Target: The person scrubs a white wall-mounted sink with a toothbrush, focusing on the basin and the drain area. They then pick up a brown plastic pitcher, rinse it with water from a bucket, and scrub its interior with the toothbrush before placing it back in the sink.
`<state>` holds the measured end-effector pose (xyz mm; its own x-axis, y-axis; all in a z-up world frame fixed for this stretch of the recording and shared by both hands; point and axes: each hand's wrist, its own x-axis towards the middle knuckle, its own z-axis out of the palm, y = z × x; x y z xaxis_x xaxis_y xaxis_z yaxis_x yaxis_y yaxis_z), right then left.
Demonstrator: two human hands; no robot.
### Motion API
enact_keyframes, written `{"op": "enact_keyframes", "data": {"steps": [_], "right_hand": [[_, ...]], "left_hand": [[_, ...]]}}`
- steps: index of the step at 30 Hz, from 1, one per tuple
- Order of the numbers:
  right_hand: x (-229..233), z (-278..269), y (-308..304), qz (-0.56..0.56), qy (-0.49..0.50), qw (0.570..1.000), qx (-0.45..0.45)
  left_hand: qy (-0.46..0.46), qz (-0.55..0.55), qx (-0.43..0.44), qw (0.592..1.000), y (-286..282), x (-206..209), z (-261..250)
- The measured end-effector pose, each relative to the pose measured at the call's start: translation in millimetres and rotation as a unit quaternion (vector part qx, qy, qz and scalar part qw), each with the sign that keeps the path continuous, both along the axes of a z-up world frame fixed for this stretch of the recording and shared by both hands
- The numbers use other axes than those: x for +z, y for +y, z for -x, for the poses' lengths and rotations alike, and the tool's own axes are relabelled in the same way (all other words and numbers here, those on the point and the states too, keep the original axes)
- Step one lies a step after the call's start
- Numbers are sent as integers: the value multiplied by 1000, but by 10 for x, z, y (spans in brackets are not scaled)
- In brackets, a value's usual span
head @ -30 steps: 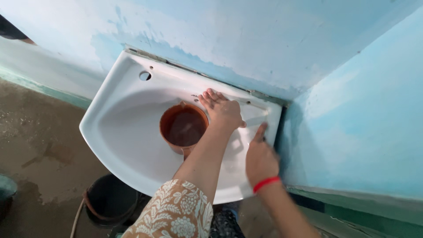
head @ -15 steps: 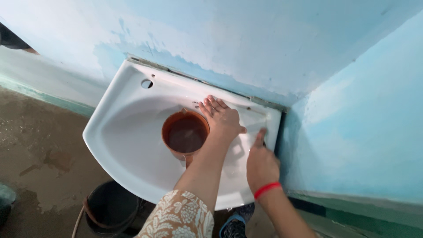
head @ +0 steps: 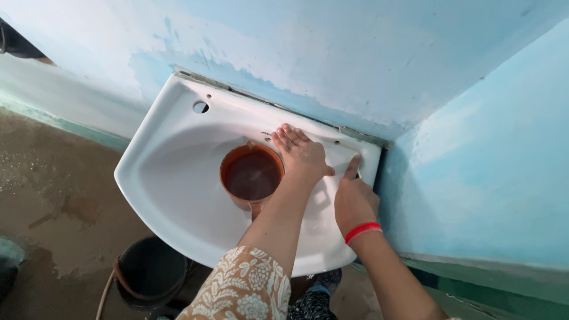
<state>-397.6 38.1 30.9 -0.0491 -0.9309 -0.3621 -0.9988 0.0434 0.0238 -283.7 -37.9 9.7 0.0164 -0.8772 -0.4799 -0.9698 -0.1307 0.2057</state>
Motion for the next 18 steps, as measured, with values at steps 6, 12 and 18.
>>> {"op": "enact_keyframes", "data": {"steps": [6,12,18], "right_hand": [[28,104,-22,11,-32,999,11],[-22,119,-19,29,-29,999,16],[-84,168,-58,33,-27,999,28]], "left_hand": [[3,23,-2,1000,35,-57,-15],[34,74,-4,997,109,-173,-279],[91,89,-47,991,363,-115,-383]]}}
